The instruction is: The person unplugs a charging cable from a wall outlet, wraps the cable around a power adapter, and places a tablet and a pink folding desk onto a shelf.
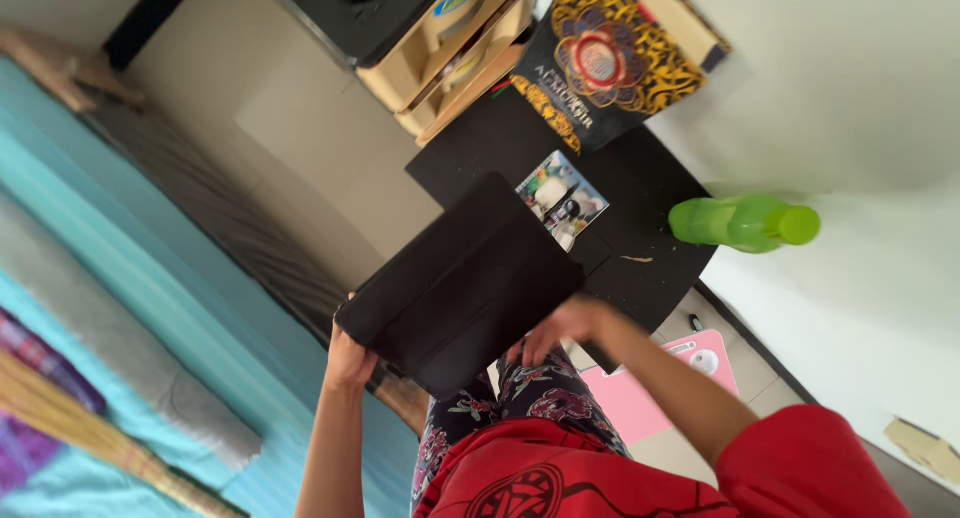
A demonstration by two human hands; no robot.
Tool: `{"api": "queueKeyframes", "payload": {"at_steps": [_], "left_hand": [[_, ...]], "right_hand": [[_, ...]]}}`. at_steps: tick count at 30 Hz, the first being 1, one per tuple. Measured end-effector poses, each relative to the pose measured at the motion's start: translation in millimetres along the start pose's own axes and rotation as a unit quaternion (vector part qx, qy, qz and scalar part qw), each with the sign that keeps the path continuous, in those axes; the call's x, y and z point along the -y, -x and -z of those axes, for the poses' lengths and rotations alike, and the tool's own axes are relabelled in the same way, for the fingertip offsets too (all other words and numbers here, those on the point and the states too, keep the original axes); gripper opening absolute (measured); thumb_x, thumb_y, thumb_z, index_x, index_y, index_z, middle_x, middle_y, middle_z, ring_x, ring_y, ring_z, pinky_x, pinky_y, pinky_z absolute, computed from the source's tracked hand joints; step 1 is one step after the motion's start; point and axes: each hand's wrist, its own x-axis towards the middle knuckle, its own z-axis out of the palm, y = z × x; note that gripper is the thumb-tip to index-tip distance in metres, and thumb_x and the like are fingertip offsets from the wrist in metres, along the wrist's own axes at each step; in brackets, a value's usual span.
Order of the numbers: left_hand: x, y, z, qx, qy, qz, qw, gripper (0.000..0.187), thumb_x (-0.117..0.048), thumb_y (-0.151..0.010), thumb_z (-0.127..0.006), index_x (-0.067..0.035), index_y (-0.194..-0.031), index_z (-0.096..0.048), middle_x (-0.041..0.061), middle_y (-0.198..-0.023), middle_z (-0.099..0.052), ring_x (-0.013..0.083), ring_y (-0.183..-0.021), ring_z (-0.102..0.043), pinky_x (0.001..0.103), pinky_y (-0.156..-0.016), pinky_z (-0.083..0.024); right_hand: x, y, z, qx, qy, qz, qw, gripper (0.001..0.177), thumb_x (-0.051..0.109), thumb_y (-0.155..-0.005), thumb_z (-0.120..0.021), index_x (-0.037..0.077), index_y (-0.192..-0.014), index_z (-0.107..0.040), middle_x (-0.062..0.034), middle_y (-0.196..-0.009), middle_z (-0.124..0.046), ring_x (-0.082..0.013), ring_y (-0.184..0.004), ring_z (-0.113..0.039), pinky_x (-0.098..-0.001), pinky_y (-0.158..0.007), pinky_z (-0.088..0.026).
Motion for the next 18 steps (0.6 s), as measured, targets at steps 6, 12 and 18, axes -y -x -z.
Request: {"api": "queueKeyframes", "payload": {"at_steps": [6,12,18], "left_hand": [[-21.2,-95.8,2.3,0.169,-0.012,0.046,0.984,0.035,-0.032,-0.114,-0.051,0.000,-0.121,-0.062,0.011,-0.113,-0.071,0.0198,-0.101,-0.068,0.036,-0.089,-0.057],[-79.1,-162.8,-108.2,0.388,-0.142,0.068,0.908,0.076,-0.066,-0.104,-0.044,0.005,-0.120,-0.064,0.023,-0.123,-0.070,0.0333,-0.128,-0.066,0.047,-0.115,-0.048],[-88.4,-163.4,-220.7,0.287,-0.191,0.146,0.927,0.113,-0.087,-0.079,-0.030,-0.005,-0.157,-0.036,0.013,-0.164,-0.036,0.0225,-0.148,-0.035,0.043,-0.121,-0.028]], "right_hand": [[-8.6,-37.7,-96.4,0.154,-0.310,0.156,0.925,0.064,0.038,-0.116,-0.041,-0.019,-0.144,-0.045,-0.0426,-0.129,-0.058,-0.0445,-0.109,-0.071,-0.0445,-0.093,-0.061],[7.1,-73.5,-112.8,0.160,-0.375,0.346,0.845,0.070,0.037,-0.106,-0.050,-0.011,-0.154,-0.032,-0.0396,-0.145,-0.045,-0.0440,-0.123,-0.063,-0.0419,-0.102,-0.056],[14.9,-103.5,-60.1,-0.323,0.006,0.502,0.802,0.090,0.037,-0.092,-0.071,0.000,-0.166,-0.037,-0.0237,-0.169,-0.037,-0.0349,-0.150,-0.043,-0.0404,-0.123,-0.036]]}}
